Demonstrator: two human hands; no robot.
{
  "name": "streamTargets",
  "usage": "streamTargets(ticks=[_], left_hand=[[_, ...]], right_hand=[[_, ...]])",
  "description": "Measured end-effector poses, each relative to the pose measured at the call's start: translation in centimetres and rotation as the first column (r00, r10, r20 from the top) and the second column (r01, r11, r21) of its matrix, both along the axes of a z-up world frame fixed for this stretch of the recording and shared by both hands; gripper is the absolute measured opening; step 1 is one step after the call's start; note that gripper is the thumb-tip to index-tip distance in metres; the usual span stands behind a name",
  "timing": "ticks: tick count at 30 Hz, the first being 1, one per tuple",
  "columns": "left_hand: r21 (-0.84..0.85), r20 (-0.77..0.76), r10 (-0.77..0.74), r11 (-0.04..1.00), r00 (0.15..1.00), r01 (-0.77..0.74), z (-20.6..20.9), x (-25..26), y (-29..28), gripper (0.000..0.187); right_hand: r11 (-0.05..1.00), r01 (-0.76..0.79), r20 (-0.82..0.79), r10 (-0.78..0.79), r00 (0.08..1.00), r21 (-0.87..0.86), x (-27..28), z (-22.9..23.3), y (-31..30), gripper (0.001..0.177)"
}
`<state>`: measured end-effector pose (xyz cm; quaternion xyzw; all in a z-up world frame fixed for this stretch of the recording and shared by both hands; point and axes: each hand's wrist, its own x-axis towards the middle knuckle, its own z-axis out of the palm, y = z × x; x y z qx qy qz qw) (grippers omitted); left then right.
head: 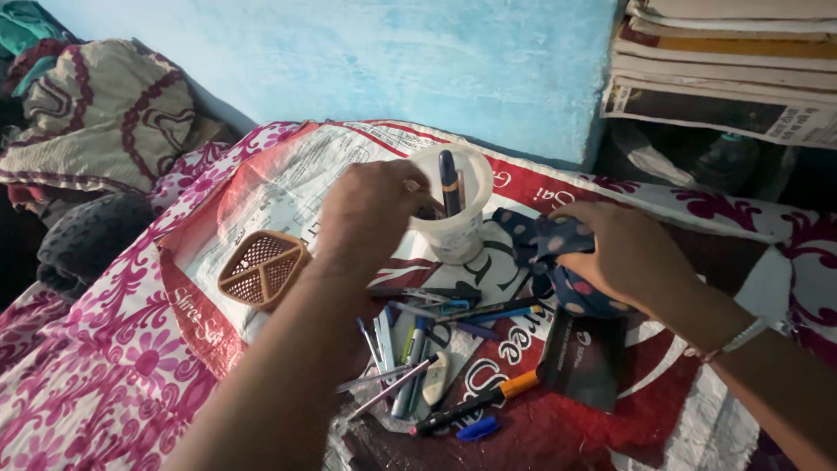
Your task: The person retrieves two pen holders from a shelf, empties their contents onto a bed, and then wipes the inside of each holder with a cloth. The person then places pens and other stationery items back into the holders.
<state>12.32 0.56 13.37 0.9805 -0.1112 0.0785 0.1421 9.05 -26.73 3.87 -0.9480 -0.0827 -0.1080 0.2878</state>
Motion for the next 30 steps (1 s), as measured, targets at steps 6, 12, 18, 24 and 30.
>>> streamTargets(ticks=[6,12,18,24,30], left_hand=[[0.102,0.007,-0.073,0.992,0.997,0.072,-0.4,-0.3,-2.7,0.021],[0.280,0.449,-0.501,0.865,0.740,0.415,-4.3,-2.1,-0.3,0.011],[0.546,0.146,-0.739,0.615,0.658,0.570,-12.8,-5.9,-2.7,0.008],[0.285,0.351,-0.353,0.922,0.867,0.261,-18.5,-5.4,-8.1,0.009],[-0.667,0.003,0.010,0.745,1.000,-0.005,-14.2,-3.7,-8.3,0.018]], right_hand=[[0.998,0.050,-0.054,-0.052,0.997,-0.030,0.3,0.0,-1.0,0.052],[0.998,-0.023,0.058,0.020,0.998,0.061,0.5,-0.5,-0.9,0.055],[0.998,-0.006,0.123,-0.002,0.992,0.062,0.0,0.6,-0.8,0.046],[0.991,-0.073,0.206,0.050,0.977,0.109,-0.1,-0.6,-1.8,0.040],[0.929,-0.114,0.302,0.003,0.953,0.353,0.8,0.4,-2.6,0.029]])
